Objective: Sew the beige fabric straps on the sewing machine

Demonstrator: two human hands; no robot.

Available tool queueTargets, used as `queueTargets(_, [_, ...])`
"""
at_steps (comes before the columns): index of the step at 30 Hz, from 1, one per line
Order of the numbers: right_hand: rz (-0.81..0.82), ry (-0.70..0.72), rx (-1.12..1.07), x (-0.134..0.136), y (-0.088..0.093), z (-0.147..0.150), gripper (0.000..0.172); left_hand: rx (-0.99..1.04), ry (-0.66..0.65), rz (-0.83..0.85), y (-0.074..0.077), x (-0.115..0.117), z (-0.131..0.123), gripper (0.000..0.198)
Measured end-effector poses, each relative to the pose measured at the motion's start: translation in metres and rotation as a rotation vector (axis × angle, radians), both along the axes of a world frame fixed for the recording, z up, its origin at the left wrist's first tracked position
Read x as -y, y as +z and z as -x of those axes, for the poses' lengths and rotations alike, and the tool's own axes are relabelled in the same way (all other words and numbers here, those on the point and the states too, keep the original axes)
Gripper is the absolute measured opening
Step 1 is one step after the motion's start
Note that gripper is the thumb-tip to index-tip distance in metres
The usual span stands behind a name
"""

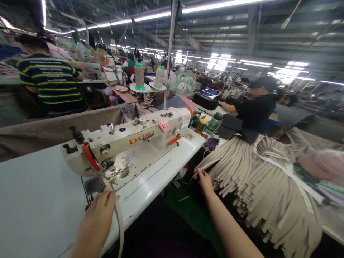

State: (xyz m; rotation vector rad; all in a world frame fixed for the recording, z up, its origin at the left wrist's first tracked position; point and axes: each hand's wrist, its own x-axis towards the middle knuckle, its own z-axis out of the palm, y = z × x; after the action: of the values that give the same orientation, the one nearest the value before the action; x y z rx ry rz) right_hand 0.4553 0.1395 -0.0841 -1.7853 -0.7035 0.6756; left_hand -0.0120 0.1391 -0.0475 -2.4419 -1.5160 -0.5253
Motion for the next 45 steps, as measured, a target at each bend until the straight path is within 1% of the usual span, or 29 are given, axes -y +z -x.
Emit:
queueTargets(2, [-0.016,0.048,0.051,0.0,0.008,0.015,0.067,-0.002,0.008,-0.03,-0.002,-0.001,-0.001,0.033])
queueTargets(4, [-0.031,0.124,0.096,-0.001,0.016,0.035,0.065,0.001,0.016,-0.051,0.0,-0.001,-0.003,0.032])
queueTargets(8, [-0.068,0.303,0.145,-0.005,0.034,0.071,0.059,0.005,0.075,-0.057,0.008,0.001,-0.012,0.026])
queueTargets(12, [-0.152,0.529,0.282,-0.007,0.051,0.096,0.051,0.005,0.125,-0.042,0.019,0.002,-0.019,0.023])
queueTargets(15, [-0.17,0.696,0.32,-0.006,0.057,0.112,0.05,0.001,0.129,-0.015,0.026,0.002,-0.021,0.02])
queueTargets(17, [-0.163,0.761,0.297,-0.004,0.059,0.121,0.049,0.003,0.131,0.002,0.029,0.002,-0.021,0.019])
queueTargets(22, [-0.136,0.832,0.273,0.0,0.057,0.14,0.052,0.025,0.124,0.046,0.036,0.002,-0.021,0.025])
queueTargets(25, [-0.102,0.886,0.3,-0.003,0.058,0.146,0.056,0.043,0.115,0.047,0.037,0.002,-0.021,0.025])
queueTargets(28, [-0.091,0.91,0.38,-0.008,0.063,0.152,0.059,0.036,0.116,0.044,0.037,0.001,-0.021,0.025])
queueTargets(31, [-0.068,0.903,0.428,-0.013,0.072,0.16,0.064,0.034,0.118,0.035,0.036,0.001,-0.021,0.023])
queueTargets(33, [-0.055,0.913,0.436,-0.013,0.078,0.167,0.061,0.046,0.119,0.03,0.035,0.001,-0.021,0.022])
queueTargets(36, [-0.027,0.938,0.43,-0.01,0.087,0.176,0.053,0.062,0.124,0.027,0.036,0.0,-0.021,0.021])
queueTargets(38, [0.01,0.955,0.417,-0.009,0.09,0.18,0.051,0.07,0.129,0.025,0.037,0.0,-0.021,0.019])
queueTargets(42, [0.07,0.987,0.372,-0.012,0.093,0.183,0.053,0.083,0.133,0.027,0.036,-0.001,-0.021,0.016])
queueTargets(45, [0.062,0.964,0.348,-0.015,0.093,0.185,0.059,0.084,0.129,0.019,0.033,-0.001,-0.021,0.016])
